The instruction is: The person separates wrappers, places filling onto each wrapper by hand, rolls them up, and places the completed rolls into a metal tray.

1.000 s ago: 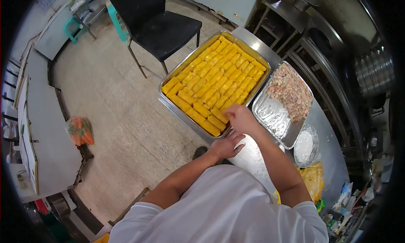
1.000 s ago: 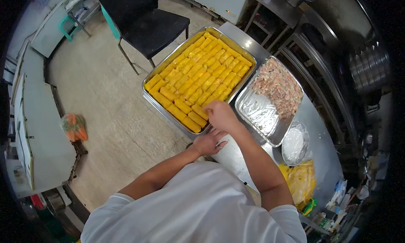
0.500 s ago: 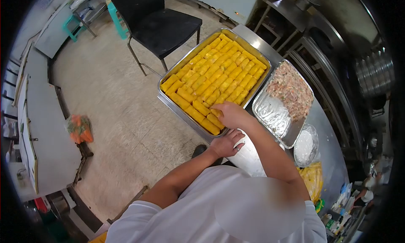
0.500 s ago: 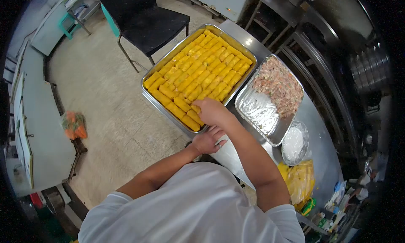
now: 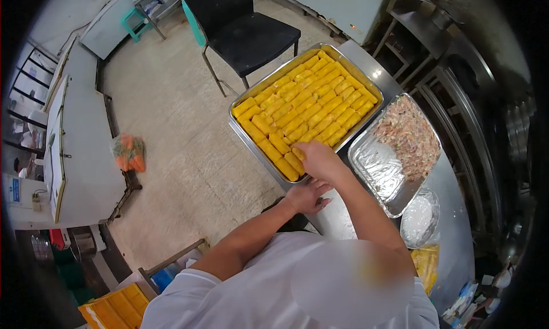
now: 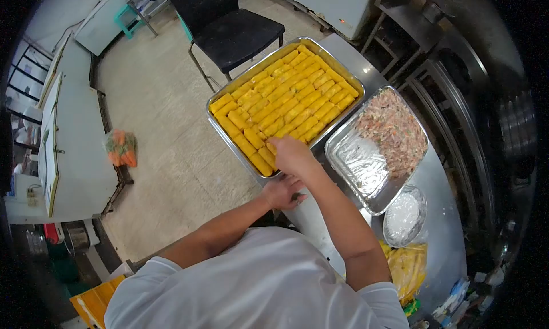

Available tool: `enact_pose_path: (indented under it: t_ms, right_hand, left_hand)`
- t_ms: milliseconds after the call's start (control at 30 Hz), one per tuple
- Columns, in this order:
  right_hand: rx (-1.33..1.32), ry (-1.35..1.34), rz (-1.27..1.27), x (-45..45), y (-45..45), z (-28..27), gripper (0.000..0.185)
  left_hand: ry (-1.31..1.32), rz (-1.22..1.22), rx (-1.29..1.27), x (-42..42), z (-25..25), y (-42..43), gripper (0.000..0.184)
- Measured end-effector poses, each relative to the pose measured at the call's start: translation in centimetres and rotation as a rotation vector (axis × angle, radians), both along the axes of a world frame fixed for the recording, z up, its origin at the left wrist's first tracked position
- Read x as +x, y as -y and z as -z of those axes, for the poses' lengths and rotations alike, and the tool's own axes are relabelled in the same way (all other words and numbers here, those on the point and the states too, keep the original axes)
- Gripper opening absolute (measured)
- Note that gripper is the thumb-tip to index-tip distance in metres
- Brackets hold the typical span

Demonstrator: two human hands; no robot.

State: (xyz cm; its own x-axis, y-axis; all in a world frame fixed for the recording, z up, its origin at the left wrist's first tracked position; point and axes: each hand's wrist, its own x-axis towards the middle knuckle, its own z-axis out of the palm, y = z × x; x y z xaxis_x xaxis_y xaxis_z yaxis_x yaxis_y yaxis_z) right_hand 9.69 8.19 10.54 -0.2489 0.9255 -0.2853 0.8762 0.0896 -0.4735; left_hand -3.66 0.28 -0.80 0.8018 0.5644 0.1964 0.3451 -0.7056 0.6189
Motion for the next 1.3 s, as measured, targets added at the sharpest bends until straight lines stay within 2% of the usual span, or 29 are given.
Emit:
enact_pose_path:
  t_ms: [100, 200, 300, 400, 500, 700, 800, 867, 1033, 1133, 1300]
  right_hand:
    - [0.052, -0.072, 0.012, 0.1, 0.6, -0.3, 0.047]
    - [0.078, -0.138, 0.141, 0.3, 0.8, -1.2, 0.041]
    - [0.04, -0.126, 0.108, 0.5, 0.9, -0.8, 0.037]
    - [0.163, -0.151, 0.229, 0.2, 1.4, -0.9, 0.033]
    - [0.264, -0.272, 0.486, -0.1, 2.9, -2.0, 0.031]
    - [0.253, -0.361, 0.803, 0.6, 9.3, -2.5, 0.027]
    - [0.258, -0.371, 0.959, 1.0, 14.3, 0.3, 0.024]
    - [0.169, -0.346, 1.083, 0.5, 17.3, 0.9, 0.024]
    - [0.152, -0.315, 1.227, -1.1, 24.3, 3.9, 0.026]
    - [0.13, -0.314, 1.299, -1.2, 27.6, 5.2, 0.026]
    - [0.266, -0.252, 1.317, 0.7, 33.8, 6.2, 0.026]
  left_hand:
    - [-0.005, 0.01, -0.058, 0.1, 0.0, 0.2, 0.048]
    - [0.105, 0.061, -0.021, 0.2, 0.7, -0.5, 0.047]
    - [0.023, 0.11, -0.286, -0.1, 0.6, -0.5, 0.054]
    - [0.174, 0.164, -0.249, -0.3, 0.7, -1.1, 0.051]
    - [0.213, 0.194, -0.296, -0.5, 0.4, -1.7, 0.049]
    - [0.28, 0.277, -0.319, -0.4, 0.7, -2.0, 0.037]
    - [0.416, 0.297, -0.266, 0.3, 2.3, -1.8, 0.031]
    - [0.388, 0.306, -0.173, 0.0, 1.4, -2.0, 0.027]
    - [0.338, 0.322, -0.066, -0.1, 0.3, -2.1, 0.027]
    - [0.331, 0.301, -0.032, 0.0, 0.0, -2.1, 0.025]
    - [0.353, 0.273, 0.028, 0.5, 0.7, -1.7, 0.023]
